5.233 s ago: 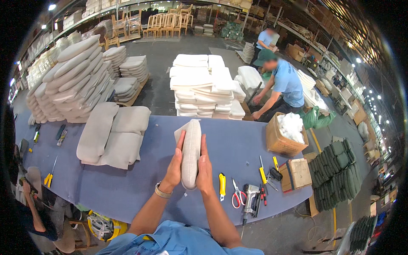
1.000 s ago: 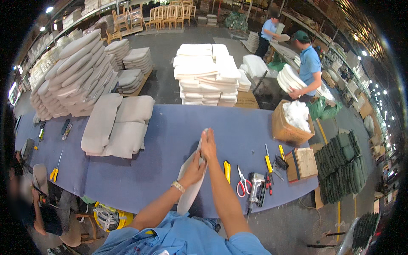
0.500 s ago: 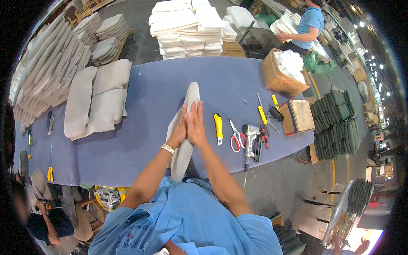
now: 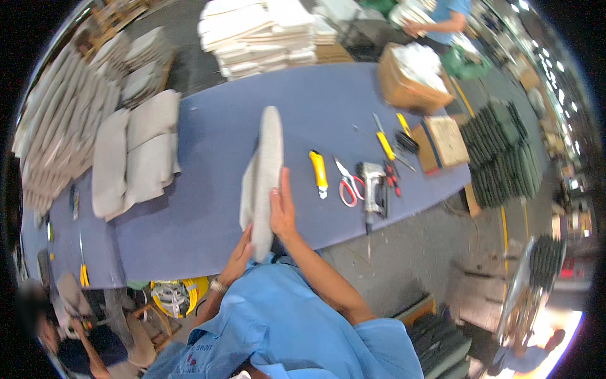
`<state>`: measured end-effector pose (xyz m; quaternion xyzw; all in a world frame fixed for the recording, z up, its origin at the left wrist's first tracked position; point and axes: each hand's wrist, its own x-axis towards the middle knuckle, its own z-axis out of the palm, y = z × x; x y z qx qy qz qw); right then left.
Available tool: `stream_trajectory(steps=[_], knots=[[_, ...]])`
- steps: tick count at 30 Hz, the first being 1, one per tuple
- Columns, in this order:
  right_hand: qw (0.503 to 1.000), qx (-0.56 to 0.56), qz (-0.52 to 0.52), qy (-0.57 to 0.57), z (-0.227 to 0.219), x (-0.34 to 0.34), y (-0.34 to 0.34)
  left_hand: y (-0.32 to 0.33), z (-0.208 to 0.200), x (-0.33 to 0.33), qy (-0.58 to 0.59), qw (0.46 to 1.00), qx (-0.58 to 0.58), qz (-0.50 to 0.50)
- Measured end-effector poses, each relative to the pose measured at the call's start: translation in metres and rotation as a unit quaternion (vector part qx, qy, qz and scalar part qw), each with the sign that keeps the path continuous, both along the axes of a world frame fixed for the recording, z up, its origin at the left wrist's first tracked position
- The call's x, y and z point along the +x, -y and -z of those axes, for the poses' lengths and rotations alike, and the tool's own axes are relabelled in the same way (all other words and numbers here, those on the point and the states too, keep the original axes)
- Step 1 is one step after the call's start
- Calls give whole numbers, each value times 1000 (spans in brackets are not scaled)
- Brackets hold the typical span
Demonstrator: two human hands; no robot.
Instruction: The person staples a light-colored fabric cover onto a cushion form using a handheld staple gun, then trims excess fabric with a utility knife. The finished cushion is placed on a stack of similar cushions.
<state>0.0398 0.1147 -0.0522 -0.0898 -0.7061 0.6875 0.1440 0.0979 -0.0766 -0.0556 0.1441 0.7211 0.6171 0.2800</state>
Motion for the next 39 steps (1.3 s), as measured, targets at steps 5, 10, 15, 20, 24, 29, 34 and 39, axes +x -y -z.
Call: stream_trajectory(steps=[5,10,15,20,24,29,34,39], knots=[[981,-156,7,117,57,9,-5,-2,-17,10,-158,975,-146,49],[973,-173,8,156,1,-2,-1,-23,-51,-7,-218,968,-113,42],[994,-93,-7,48,-104,-15,-12,-77,-150,-38,-224,968,-57,-98],[993,51,-78,-75,-176,-7,-38,-88,-204,-40,-251,965,-16,-77],[982,81,-105,-136,-167,-4,-31,-88,-186,-36,-279,956,32,-87],[988,-76,-103,-82,-138,-17,-30,-81,-177,-30,-278,955,36,-102],[993,-14,-80,-80,-116,-37,-32,-66,-179,-33,-281,954,30,-99],[943,216,-98,-231,-173,-28,-27,-53,-179,-48,-298,950,17,-91]])
